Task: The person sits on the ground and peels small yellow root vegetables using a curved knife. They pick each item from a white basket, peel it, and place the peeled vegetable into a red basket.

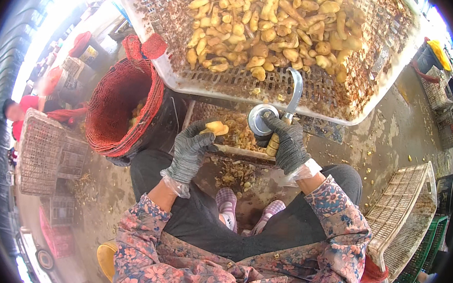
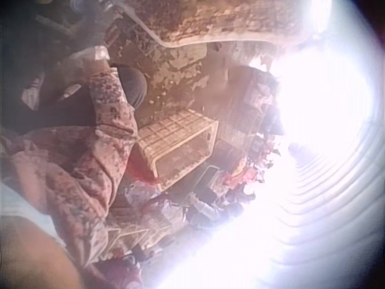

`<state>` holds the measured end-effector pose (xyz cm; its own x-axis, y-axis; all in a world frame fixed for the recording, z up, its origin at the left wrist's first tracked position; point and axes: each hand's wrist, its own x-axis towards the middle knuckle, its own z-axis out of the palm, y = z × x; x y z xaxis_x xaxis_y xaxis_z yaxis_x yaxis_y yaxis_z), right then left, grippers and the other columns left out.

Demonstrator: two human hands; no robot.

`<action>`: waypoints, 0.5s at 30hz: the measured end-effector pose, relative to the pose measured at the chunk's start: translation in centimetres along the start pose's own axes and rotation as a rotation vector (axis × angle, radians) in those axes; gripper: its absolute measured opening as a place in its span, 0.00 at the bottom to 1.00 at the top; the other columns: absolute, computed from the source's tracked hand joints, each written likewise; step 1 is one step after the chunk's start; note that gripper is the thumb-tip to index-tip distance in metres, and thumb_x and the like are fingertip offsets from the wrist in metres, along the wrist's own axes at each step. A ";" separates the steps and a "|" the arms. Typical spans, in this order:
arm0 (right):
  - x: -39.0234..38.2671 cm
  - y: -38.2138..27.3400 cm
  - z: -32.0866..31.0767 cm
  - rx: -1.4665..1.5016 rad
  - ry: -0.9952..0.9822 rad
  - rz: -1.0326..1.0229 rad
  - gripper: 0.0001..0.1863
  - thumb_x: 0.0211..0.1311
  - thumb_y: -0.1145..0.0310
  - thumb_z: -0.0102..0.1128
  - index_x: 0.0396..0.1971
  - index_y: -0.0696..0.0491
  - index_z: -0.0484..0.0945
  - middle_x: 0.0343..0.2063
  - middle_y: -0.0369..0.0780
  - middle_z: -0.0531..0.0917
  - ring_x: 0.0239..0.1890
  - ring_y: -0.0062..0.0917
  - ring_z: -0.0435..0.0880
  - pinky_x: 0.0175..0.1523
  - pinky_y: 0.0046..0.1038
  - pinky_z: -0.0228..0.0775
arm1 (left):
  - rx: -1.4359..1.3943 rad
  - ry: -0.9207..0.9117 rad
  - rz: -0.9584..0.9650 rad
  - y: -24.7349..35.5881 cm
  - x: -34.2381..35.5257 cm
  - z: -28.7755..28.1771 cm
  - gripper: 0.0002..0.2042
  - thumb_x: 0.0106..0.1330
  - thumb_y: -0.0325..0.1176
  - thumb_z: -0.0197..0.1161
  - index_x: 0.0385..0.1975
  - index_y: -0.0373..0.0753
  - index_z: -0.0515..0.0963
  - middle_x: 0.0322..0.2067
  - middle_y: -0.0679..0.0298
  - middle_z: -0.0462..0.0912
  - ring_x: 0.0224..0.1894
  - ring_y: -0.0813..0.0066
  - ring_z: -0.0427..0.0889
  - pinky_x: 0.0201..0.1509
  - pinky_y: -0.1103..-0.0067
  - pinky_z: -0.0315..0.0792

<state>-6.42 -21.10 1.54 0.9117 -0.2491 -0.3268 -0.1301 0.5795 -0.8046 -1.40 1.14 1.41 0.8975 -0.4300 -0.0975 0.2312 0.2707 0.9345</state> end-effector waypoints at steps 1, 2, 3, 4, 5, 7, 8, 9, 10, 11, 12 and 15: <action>0.0 0.0 -0.1 -0.059 0.013 -0.025 0.14 0.58 0.66 0.63 0.38 0.59 0.77 0.24 0.40 0.81 0.20 0.23 0.80 0.24 0.23 0.77 | -0.039 0.018 -0.039 0.0 0.1 -0.1 0.19 0.57 0.29 0.66 0.47 0.30 0.73 0.42 0.56 0.80 0.37 0.71 0.82 0.36 0.79 0.80; -0.1 0.0 -0.2 -0.057 -0.002 -0.034 0.14 0.57 0.66 0.64 0.38 0.59 0.77 0.24 0.40 0.81 0.20 0.23 0.80 0.24 0.22 0.76 | -0.094 0.021 -0.071 0.1 0.1 -0.3 0.18 0.57 0.29 0.66 0.46 0.31 0.74 0.41 0.56 0.81 0.37 0.70 0.82 0.36 0.79 0.80; -0.2 -0.1 -0.2 -0.054 -0.014 -0.044 0.14 0.57 0.66 0.64 0.37 0.59 0.77 0.24 0.40 0.81 0.20 0.22 0.80 0.23 0.22 0.75 | -0.160 0.042 -0.100 0.0 0.2 -0.5 0.18 0.57 0.30 0.66 0.45 0.31 0.74 0.40 0.56 0.81 0.37 0.70 0.82 0.37 0.78 0.80; -0.3 -0.1 -0.2 -0.052 -0.027 -0.055 0.14 0.57 0.66 0.65 0.37 0.60 0.77 0.24 0.40 0.82 0.20 0.22 0.80 0.23 0.22 0.74 | -0.155 0.040 -0.113 -0.2 0.3 -0.7 0.18 0.56 0.30 0.66 0.45 0.31 0.74 0.39 0.56 0.81 0.37 0.70 0.82 0.36 0.78 0.80; -0.4 -0.1 -0.2 -0.073 -0.020 -0.057 0.14 0.56 0.66 0.65 0.37 0.60 0.77 0.24 0.40 0.82 0.20 0.22 0.80 0.23 0.22 0.74 | -0.160 0.059 -0.117 -0.5 0.5 -0.9 0.17 0.56 0.31 0.67 0.44 0.32 0.74 0.38 0.57 0.81 0.36 0.70 0.82 0.35 0.78 0.79; -0.6 -0.1 -0.1 -0.115 -0.011 -0.062 0.14 0.56 0.67 0.66 0.38 0.60 0.77 0.25 0.39 0.82 0.21 0.21 0.80 0.24 0.21 0.73 | -0.116 0.025 -0.115 -0.9 0.7 -1.4 0.17 0.56 0.32 0.67 0.43 0.33 0.75 0.36 0.58 0.82 0.36 0.71 0.82 0.34 0.78 0.79; -0.6 0.0 -0.1 -0.122 -0.016 -0.057 0.14 0.55 0.68 0.67 0.37 0.61 0.78 0.25 0.39 0.82 0.21 0.20 0.80 0.23 0.22 0.74 | -0.068 -0.026 -0.112 -1.0 0.7 -1.7 0.17 0.56 0.32 0.67 0.43 0.34 0.75 0.35 0.59 0.82 0.36 0.71 0.82 0.34 0.78 0.78; -0.6 0.1 -0.1 -0.145 -0.020 -0.068 0.15 0.55 0.68 0.67 0.37 0.61 0.78 0.25 0.39 0.82 0.22 0.21 0.80 0.24 0.22 0.74 | 0.000 -0.033 -0.128 -1.2 0.8 -1.8 0.16 0.56 0.32 0.67 0.43 0.34 0.75 0.34 0.60 0.82 0.35 0.72 0.82 0.33 0.78 0.77; -0.5 0.2 -0.1 -0.168 -0.023 -0.079 0.15 0.55 0.67 0.67 0.38 0.61 0.78 0.25 0.39 0.82 0.22 0.21 0.81 0.25 0.22 0.74 | 0.030 -0.072 -0.089 -1.3 0.8 -1.8 0.17 0.56 0.32 0.67 0.43 0.34 0.75 0.35 0.60 0.81 0.35 0.73 0.82 0.33 0.79 0.77; -0.5 0.4 -0.2 -0.192 -0.025 -0.091 0.15 0.55 0.67 0.67 0.38 0.61 0.78 0.26 0.39 0.82 0.23 0.21 0.81 0.26 0.22 0.75 | 0.080 -0.066 -0.068 -1.3 0.7 -1.8 0.17 0.56 0.32 0.68 0.44 0.35 0.75 0.35 0.61 0.81 0.35 0.74 0.81 0.33 0.79 0.76; -0.4 0.7 -0.3 -0.295 -0.004 -0.171 0.16 0.54 0.66 0.68 0.38 0.60 0.78 0.26 0.39 0.82 0.24 0.21 0.81 0.28 0.22 0.75 | 0.134 -0.066 -0.035 -1.3 0.6 -1.6 0.17 0.56 0.32 0.68 0.44 0.35 0.75 0.35 0.62 0.81 0.34 0.75 0.81 0.33 0.80 0.76; -0.3 1.4 -0.4 -0.641 0.027 -0.404 0.16 0.53 0.65 0.69 0.38 0.59 0.78 0.25 0.39 0.83 0.26 0.22 0.82 0.32 0.24 0.75 | 0.296 -0.047 0.059 -0.7 -0.1 -0.7 0.18 0.55 0.32 0.69 0.45 0.35 0.76 0.34 0.64 0.81 0.33 0.77 0.80 0.33 0.82 0.75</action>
<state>-7.09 -20.55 0.30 0.9278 -0.3698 0.0490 0.0034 -0.1229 -0.9924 -1.39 1.54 0.51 0.8865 -0.4618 -0.0305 0.0537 0.0371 0.9979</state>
